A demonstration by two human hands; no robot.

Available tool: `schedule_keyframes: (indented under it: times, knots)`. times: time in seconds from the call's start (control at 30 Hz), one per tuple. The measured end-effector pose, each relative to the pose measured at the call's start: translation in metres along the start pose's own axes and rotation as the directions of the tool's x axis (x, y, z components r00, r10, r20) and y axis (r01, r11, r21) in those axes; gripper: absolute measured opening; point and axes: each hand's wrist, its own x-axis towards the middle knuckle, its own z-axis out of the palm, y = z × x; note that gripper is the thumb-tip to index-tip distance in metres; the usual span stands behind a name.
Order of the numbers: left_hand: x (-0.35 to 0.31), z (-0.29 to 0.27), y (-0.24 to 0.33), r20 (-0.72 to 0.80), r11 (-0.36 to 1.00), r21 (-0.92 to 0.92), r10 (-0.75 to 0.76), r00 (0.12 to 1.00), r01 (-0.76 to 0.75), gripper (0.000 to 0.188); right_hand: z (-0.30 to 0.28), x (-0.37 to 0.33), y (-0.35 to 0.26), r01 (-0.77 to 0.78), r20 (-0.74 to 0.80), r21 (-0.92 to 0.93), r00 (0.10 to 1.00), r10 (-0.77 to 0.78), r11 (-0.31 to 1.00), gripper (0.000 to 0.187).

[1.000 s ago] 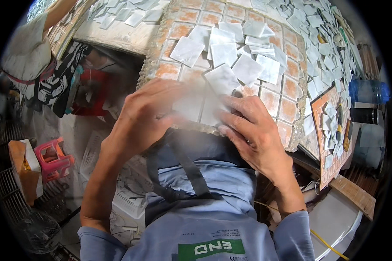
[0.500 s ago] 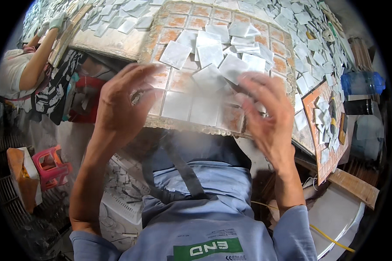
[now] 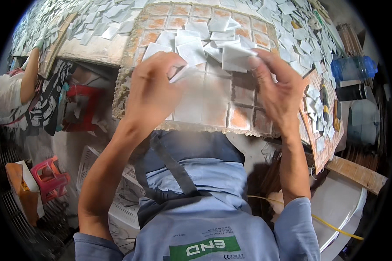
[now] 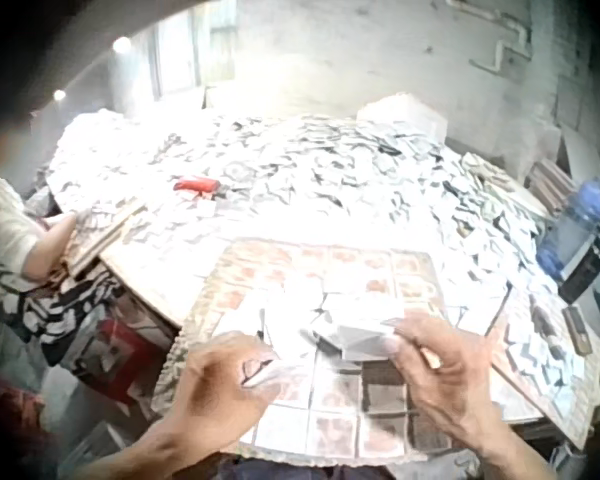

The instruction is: The person places small square tiles one by one onto a mesh-backed tile sheet, aligning them in a grid pattern. The hands pick tiles from a nearby pile and press them into place on the sheet.

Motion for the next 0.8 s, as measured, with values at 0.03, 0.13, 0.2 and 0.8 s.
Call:
schedule_keyframes:
  times: [0.03,0.13,0.2,0.8]
  knots:
    - [-0.005,0.000,0.000,-0.039,0.996,-0.019,0.086,0.996,-0.087,0.036,-0.004,-0.005,-0.008,-0.226,-0.016,0.160,0.973,0.232,0.961,0.021]
    - [-0.017,0.005,0.002,-0.212,0.883,-0.090,0.436,0.875,-0.461,0.030,-0.018,-0.015,-0.009,-0.316,0.002,0.165,0.947,0.320,0.934,0.025]
    - [-0.031,0.009,0.027,-0.041,0.883,-0.010,0.469,0.882,-0.470,0.035,-0.029,-0.024,-0.006,-0.346,-0.004,0.101,0.937,0.348,0.933,0.024]
    - [-0.036,-0.002,0.061,0.357,0.965,-0.187,0.240,0.903,-0.183,0.065,-0.053,-0.055,0.003,-0.563,0.077,0.261,0.822,0.564,0.784,0.022]
